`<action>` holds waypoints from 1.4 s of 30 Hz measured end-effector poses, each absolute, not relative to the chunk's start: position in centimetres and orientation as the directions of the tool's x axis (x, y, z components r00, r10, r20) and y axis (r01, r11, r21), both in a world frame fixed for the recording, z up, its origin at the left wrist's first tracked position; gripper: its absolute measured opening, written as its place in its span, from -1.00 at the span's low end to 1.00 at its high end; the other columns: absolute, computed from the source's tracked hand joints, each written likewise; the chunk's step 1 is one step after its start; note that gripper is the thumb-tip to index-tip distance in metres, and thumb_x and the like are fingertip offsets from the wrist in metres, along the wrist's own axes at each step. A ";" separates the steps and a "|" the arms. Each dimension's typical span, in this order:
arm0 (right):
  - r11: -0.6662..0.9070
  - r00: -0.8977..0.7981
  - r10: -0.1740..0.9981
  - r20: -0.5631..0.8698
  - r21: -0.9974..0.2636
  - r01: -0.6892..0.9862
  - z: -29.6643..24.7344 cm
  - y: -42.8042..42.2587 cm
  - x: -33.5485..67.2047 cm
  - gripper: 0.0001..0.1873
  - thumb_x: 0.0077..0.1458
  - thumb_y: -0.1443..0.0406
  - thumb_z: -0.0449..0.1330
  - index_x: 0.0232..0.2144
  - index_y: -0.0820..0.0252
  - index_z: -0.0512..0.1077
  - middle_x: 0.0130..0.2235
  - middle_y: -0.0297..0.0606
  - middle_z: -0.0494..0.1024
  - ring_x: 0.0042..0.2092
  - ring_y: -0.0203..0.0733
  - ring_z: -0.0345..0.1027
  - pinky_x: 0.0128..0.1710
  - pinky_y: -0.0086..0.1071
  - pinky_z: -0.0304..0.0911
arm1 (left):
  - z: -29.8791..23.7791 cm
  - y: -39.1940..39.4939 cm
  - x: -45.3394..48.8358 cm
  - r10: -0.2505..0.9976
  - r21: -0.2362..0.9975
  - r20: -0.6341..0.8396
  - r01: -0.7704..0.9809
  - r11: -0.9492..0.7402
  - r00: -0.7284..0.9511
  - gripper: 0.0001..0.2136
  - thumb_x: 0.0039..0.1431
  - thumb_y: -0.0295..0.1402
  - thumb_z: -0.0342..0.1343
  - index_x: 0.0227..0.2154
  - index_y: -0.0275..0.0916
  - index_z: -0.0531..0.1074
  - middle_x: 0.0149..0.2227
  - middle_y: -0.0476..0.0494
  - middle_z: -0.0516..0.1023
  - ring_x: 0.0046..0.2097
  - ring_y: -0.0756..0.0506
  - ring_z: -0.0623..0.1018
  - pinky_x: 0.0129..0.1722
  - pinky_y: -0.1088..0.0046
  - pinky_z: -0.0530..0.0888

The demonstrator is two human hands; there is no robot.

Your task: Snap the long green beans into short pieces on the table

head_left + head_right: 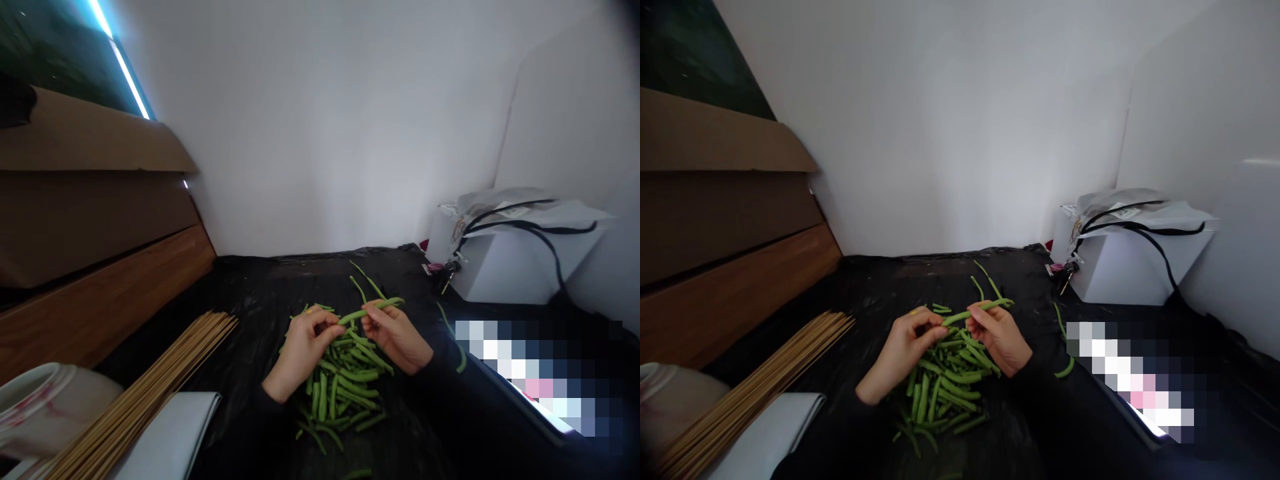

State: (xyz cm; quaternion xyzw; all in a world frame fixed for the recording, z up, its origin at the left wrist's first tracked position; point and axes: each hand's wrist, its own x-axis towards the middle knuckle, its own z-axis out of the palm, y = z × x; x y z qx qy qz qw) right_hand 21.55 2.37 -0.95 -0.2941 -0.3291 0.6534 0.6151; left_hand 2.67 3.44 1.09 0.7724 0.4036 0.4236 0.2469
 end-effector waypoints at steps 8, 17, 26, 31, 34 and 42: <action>-0.103 -0.165 0.986 0.004 -0.766 -0.635 -1.8 2.1 20.6 -0.73 -0.19 0.24 0.46 -0.41 0.21 0.53 -0.46 -0.28 0.58 -0.41 -0.37 0.36 -0.38 -0.50 0.20 | 1.0 3.5 2.7 0.925 0.929 0.362 0.037 -0.368 0.113 -0.86 0.02 -0.31 0.26 -0.44 -0.30 0.54 -0.52 -0.02 0.46 -0.52 0.04 0.42 -0.49 0.54 0.34; -0.119 -0.151 0.988 -0.036 -0.797 -0.592 -2.6 2.3 20.5 -0.71 -0.23 0.21 0.48 -0.46 0.22 0.53 -0.52 -0.31 0.55 -0.47 -0.38 0.34 -0.43 -0.50 0.20 | 1.7 4.4 1.5 0.974 0.928 0.222 -0.298 -0.222 -0.037 -0.76 -0.04 -0.26 0.32 -0.38 -0.33 0.54 -0.52 0.01 0.47 -0.48 0.09 0.39 -0.44 0.63 0.36; -0.044 -0.172 0.984 0.054 -0.853 -0.521 -2.4 2.0 20.4 -0.70 -0.14 0.15 0.42 -0.50 0.25 0.47 -0.61 -0.39 0.43 -0.55 -0.40 0.22 -0.53 -0.48 0.11 | 2.2 3.3 2.1 0.971 0.962 0.158 -0.248 -0.110 0.182 -0.73 0.14 -0.12 0.12 -0.38 -0.27 0.38 -0.63 0.13 0.26 -0.65 0.13 0.14 -0.68 0.64 0.01; 0.047 -0.177 0.977 0.120 -0.927 -0.371 -2.5 2.0 20.2 -0.68 -0.07 0.11 0.36 -0.52 0.23 0.43 -0.63 -0.39 0.41 -0.58 -0.38 0.20 -0.54 -0.45 0.09 | 1.6 2.8 2.7 0.938 0.948 0.233 0.156 -0.278 0.256 -0.72 -0.01 -0.15 0.26 -0.51 -0.31 0.44 -0.60 0.05 0.36 -0.54 0.06 0.28 -0.52 0.56 0.20; 0.101 -0.165 0.976 0.144 -0.963 -0.249 -2.6 2.0 20.2 -0.68 -0.05 0.09 0.34 -0.56 0.23 0.43 -0.63 -0.39 0.40 -0.58 -0.37 0.19 -0.55 -0.42 0.09 | 1.2 2.7 2.8 0.897 0.844 0.308 0.345 -0.411 0.315 -0.76 -0.09 -0.21 0.33 -0.53 -0.28 0.48 -0.52 -0.03 0.48 -0.45 -0.02 0.40 -0.43 0.50 0.27; 0.057 -0.092 0.991 0.101 -0.920 -0.388 -2.0 1.9 20.3 -0.73 -0.12 0.14 0.40 -0.47 0.21 0.50 -0.58 -0.35 0.48 -0.53 -0.34 0.27 -0.51 -0.42 0.12 | 1.7 2.1 2.8 0.794 0.607 0.427 0.514 -0.606 0.432 -0.93 0.08 -0.37 0.23 -0.47 -0.23 0.50 -0.44 -0.06 0.49 -0.36 -0.07 0.47 -0.32 0.45 0.30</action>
